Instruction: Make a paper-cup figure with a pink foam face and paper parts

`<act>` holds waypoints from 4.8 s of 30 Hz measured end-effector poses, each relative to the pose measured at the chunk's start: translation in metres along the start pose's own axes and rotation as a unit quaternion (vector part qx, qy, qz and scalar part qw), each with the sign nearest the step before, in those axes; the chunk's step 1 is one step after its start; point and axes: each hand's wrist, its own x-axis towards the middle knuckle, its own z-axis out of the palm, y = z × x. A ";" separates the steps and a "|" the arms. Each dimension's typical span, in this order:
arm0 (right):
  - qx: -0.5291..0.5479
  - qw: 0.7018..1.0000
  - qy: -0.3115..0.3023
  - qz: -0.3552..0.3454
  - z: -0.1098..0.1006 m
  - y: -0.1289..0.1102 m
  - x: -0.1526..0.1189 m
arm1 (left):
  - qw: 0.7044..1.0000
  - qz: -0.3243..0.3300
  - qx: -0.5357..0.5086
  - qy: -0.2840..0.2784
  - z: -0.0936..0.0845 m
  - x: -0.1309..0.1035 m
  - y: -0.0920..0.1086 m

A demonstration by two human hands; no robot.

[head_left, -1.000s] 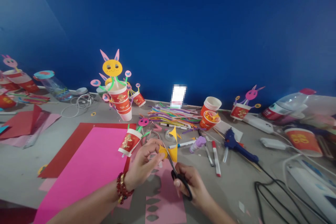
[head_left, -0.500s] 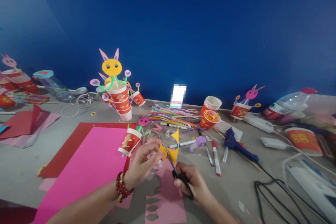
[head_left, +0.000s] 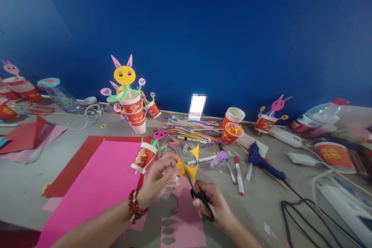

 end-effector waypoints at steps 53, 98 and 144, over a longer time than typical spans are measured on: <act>-0.011 1.000 -0.018 -0.001 -0.006 -0.002 0.001 | 0.994 0.054 0.052 -0.073 -0.003 0.005 0.001; 0.026 1.000 -0.011 0.002 -0.004 -0.002 0.000 | 0.995 0.078 0.024 -0.052 -0.005 0.007 -0.002; 0.056 0.997 -0.027 0.049 -0.004 -0.002 -0.002 | 0.991 0.106 0.057 -0.063 -0.003 0.008 0.002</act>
